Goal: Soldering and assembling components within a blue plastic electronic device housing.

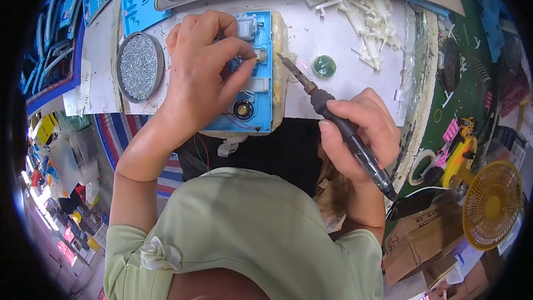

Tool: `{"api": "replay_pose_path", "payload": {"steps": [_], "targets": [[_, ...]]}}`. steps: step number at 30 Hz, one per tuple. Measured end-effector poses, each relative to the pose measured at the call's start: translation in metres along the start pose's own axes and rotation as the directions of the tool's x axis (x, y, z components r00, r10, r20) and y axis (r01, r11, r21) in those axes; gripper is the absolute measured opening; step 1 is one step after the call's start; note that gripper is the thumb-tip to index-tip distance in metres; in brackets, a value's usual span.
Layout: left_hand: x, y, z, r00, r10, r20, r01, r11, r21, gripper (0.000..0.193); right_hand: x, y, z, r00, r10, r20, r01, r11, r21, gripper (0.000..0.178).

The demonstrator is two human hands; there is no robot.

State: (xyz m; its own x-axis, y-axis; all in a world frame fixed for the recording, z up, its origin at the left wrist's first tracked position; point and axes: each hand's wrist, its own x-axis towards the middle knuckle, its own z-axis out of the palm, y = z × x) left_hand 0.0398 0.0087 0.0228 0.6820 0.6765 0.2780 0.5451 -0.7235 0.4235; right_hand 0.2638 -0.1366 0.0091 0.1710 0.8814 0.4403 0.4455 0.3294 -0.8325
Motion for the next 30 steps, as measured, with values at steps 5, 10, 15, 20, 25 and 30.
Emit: {"api": "replay_pose_path", "payload": {"steps": [5,10,15,20,25,30], "targets": [[0.001,0.0,-0.001,1.0,0.002,0.01,-0.002,1.0,0.0,0.017,0.001,0.001,-0.003,1.0,-0.021,-0.021,0.021,1.0,-0.01,0.027],[0.001,0.001,-0.003,1.0,-0.015,0.014,0.015,1.0,-0.011,0.018,0.001,0.0,-0.006,1.0,-0.014,-0.008,0.013,1.0,-0.019,0.028],[-0.001,-0.003,-0.002,1.0,-0.017,-0.015,0.016,0.998,-0.067,0.015,0.001,0.0,-0.005,1.0,-0.003,-0.006,0.003,1.0,-0.008,0.028],[0.001,-0.004,-0.001,0.999,-0.018,-0.033,0.015,0.997,-0.073,0.013,0.004,0.003,-0.002,1.0,-0.013,-0.006,0.013,1.0,-0.007,0.028],[0.004,-0.002,0.005,0.998,0.006,-0.063,-0.006,1.0,-0.004,0.013,0.009,0.005,0.003,0.999,-0.031,0.021,0.031,1.0,-0.001,0.027],[0.005,-0.001,0.006,0.997,0.019,-0.072,-0.017,1.0,0.026,0.014,0.012,0.005,0.008,0.999,-0.022,0.036,0.022,1.0,0.014,0.027]]}}
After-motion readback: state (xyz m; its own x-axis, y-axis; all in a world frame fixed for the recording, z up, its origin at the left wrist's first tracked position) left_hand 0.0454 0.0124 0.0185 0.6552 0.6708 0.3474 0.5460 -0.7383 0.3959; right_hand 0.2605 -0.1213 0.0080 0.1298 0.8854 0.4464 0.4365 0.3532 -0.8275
